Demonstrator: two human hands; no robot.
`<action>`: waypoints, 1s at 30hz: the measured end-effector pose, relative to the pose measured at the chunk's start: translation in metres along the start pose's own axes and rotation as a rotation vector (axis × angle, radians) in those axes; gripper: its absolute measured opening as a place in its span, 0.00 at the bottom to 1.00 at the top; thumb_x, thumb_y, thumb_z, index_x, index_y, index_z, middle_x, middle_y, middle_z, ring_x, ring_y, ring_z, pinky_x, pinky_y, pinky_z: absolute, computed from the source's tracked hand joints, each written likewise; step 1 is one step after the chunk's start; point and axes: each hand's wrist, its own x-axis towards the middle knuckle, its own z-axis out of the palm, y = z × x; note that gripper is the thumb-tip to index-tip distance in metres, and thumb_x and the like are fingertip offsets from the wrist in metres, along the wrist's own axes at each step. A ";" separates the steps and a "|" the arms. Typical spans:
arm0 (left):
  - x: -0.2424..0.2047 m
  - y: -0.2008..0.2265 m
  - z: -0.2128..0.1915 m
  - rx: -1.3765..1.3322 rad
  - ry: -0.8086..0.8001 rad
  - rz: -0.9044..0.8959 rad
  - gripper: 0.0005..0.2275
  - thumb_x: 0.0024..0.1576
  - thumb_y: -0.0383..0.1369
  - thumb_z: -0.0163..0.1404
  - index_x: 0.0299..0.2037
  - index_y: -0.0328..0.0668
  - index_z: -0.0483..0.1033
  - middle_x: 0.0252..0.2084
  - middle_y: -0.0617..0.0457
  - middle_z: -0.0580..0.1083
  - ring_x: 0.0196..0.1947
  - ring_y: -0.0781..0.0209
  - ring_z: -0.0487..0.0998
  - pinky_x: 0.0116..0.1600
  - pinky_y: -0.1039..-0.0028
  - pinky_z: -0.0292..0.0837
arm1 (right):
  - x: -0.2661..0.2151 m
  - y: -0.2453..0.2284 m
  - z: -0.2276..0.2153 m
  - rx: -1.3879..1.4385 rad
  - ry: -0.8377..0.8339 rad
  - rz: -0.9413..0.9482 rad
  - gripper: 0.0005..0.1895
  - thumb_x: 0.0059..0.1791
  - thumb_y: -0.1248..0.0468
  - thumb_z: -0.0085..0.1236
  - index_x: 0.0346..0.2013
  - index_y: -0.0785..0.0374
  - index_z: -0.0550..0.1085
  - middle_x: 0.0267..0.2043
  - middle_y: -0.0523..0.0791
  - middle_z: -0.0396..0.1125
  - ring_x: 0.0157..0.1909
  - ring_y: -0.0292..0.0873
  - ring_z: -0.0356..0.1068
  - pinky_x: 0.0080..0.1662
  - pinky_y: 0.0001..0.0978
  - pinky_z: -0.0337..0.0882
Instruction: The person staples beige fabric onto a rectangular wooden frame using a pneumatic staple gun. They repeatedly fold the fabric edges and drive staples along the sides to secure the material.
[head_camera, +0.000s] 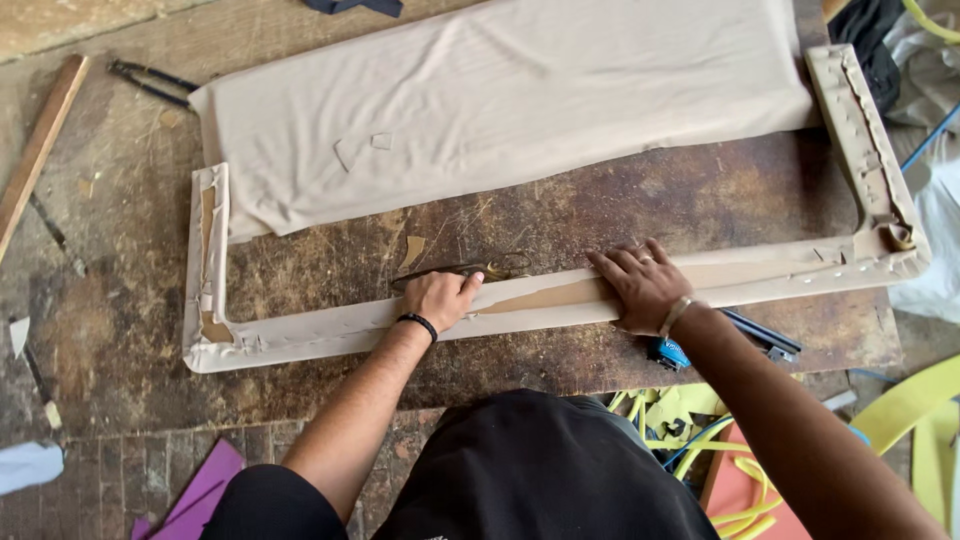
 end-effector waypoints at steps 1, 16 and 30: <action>-0.006 0.000 -0.006 -0.008 0.002 0.003 0.26 0.63 0.57 0.36 0.32 0.51 0.83 0.23 0.50 0.79 0.25 0.51 0.81 0.34 0.56 0.76 | -0.001 -0.003 -0.007 0.049 -0.046 0.004 0.55 0.42 0.46 0.68 0.76 0.46 0.46 0.73 0.43 0.53 0.73 0.45 0.52 0.72 0.46 0.48; -0.121 0.010 -0.091 -0.103 0.538 0.211 0.26 0.59 0.41 0.51 0.67 0.43 0.66 0.72 0.39 0.61 0.74 0.39 0.55 0.75 0.47 0.42 | -0.046 -0.044 -0.083 0.304 0.491 -0.017 0.45 0.31 0.58 0.69 0.63 0.52 0.68 0.50 0.44 0.71 0.53 0.46 0.72 0.61 0.49 0.67; -0.176 -0.119 -0.106 -0.164 0.539 0.347 0.38 0.44 0.46 0.65 0.65 0.39 0.64 0.73 0.34 0.56 0.74 0.34 0.50 0.72 0.46 0.38 | -0.048 -0.200 -0.084 0.229 0.801 0.010 0.43 0.27 0.60 0.68 0.59 0.55 0.71 0.48 0.47 0.71 0.50 0.53 0.71 0.54 0.49 0.70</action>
